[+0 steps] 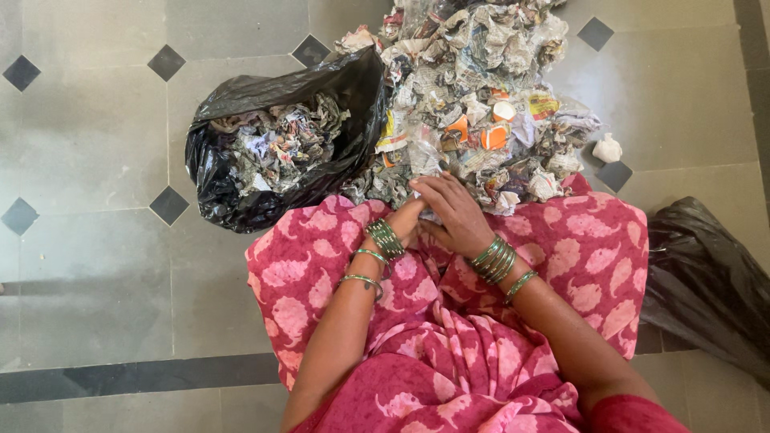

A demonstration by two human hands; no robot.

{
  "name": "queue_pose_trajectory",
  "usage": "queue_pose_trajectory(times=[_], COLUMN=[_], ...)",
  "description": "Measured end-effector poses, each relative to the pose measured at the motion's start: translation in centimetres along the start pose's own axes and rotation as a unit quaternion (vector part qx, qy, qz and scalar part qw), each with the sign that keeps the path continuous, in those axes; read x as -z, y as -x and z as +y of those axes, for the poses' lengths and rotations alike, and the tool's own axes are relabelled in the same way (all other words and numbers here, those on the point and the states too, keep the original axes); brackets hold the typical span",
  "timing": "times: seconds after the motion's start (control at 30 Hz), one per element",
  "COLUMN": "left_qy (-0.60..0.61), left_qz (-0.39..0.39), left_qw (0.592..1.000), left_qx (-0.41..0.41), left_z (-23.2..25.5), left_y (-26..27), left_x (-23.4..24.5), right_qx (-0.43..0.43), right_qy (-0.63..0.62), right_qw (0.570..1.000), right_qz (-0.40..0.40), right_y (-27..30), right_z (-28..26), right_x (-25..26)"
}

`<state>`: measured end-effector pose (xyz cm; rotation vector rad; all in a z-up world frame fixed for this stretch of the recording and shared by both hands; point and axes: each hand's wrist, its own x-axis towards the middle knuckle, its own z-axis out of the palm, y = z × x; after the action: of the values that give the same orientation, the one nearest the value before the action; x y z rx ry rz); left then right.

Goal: The person sits on the floor and sorts through a pile of crumpled paper and plastic waste. They pick up individual pieces, unfold or inspect them, and place them into a black plastic bag. The process is repetitive and involves handling various types of paper and packaging materials.

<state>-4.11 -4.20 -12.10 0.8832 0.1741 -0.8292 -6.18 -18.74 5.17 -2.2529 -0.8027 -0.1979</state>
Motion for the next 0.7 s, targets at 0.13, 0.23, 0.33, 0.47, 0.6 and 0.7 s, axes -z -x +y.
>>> queue_pose_trajectory(times=[0.13, 0.23, 0.33, 0.47, 0.6, 0.7], left_qy=[0.084, 0.0, -0.135, -0.346, -0.408, -0.386], left_qz=[-0.144, -0.101, -0.05, -0.028, 0.003, 0.028], left_qw=[0.985, 0.995, 0.989, 0.936, 0.899, 0.907], left_qx=[-0.041, -0.025, 0.017, -0.053, -0.157, -0.164], left_z=[0.8, 3.8, 6.2, 6.4, 6.1, 6.2], left_y=[0.6, 2.8, 4.3, 5.5, 5.4, 5.6], left_x=[-1.1, -3.7, -5.9, -5.9, -5.2, -4.9], right_qx=[-0.004, -0.06, -0.18, -0.199, -0.217, -0.244], right_qy=[-0.02, -0.073, -0.151, -0.276, -0.281, -0.25], right_qw=[0.999, 0.991, 0.962, 0.921, 0.923, 0.929], right_qz=[0.044, 0.093, 0.137, 0.189, 0.146, 0.121], right_y=[0.6, 1.6, 2.2, 3.9, 4.2, 4.3], right_z=[0.9, 2.2, 4.6, 5.5, 4.8, 4.7], right_x=[-0.3, -1.3, -2.4, -2.1, -2.0, -2.8])
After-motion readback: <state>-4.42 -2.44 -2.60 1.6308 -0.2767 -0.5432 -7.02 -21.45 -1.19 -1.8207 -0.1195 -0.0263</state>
